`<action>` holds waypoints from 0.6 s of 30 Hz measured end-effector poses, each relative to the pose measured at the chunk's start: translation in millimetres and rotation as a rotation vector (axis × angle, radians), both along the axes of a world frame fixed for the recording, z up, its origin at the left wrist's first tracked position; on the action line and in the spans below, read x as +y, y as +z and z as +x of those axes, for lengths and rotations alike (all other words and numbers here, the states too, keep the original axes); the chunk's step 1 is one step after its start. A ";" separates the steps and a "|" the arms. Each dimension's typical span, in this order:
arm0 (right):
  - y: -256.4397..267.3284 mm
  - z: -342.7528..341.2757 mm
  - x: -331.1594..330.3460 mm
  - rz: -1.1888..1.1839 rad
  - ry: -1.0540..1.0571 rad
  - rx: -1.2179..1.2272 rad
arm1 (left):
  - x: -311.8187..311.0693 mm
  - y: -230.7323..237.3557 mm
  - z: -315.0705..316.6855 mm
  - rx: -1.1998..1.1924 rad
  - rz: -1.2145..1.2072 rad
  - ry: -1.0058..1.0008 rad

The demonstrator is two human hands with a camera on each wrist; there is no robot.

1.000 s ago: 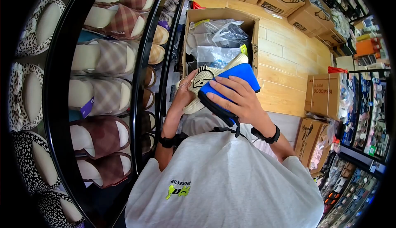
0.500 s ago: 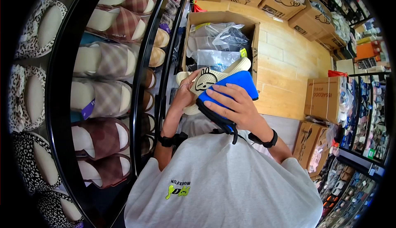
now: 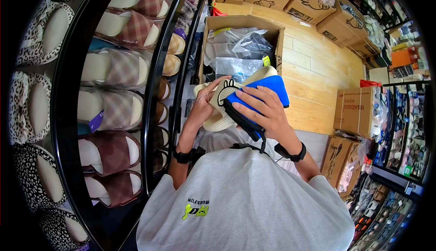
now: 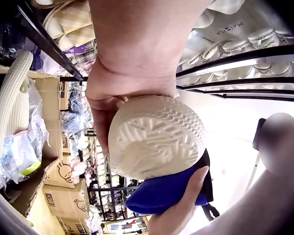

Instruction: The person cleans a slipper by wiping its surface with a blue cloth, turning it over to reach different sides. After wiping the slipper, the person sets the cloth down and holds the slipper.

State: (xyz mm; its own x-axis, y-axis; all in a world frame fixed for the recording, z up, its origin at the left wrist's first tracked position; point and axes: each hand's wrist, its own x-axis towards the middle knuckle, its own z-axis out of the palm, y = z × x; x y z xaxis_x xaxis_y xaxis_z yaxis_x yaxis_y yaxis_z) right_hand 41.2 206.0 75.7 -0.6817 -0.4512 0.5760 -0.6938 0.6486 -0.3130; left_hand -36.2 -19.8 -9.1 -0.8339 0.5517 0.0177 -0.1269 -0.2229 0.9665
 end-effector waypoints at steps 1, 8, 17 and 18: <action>-0.6 -0.4 1.9 0.001 0.000 0.000 | 0.5 -1.8 -0.3 0.000 0.001 0.000; 2.5 12.5 -1.1 0.058 0.014 0.010 | 3.8 -0.5 -0.1 -0.037 0.035 -0.038; 3.7 5.2 12.7 -0.002 -0.061 -0.012 | -0.3 5.7 4.8 -0.046 0.051 -0.075; 2.8 7.1 9.6 -0.003 -0.060 -0.013 | -1.0 5.1 5.0 -0.047 0.050 -0.074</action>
State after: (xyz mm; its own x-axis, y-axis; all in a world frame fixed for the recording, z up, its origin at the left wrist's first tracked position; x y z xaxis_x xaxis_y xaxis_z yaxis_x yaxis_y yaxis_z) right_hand 48.3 215.6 78.5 -0.7148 -0.4071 0.5686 -0.6494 0.6882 -0.3237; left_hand -31.2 -20.8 -3.9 -0.7912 0.6114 0.0087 -0.1895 -0.2587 0.9472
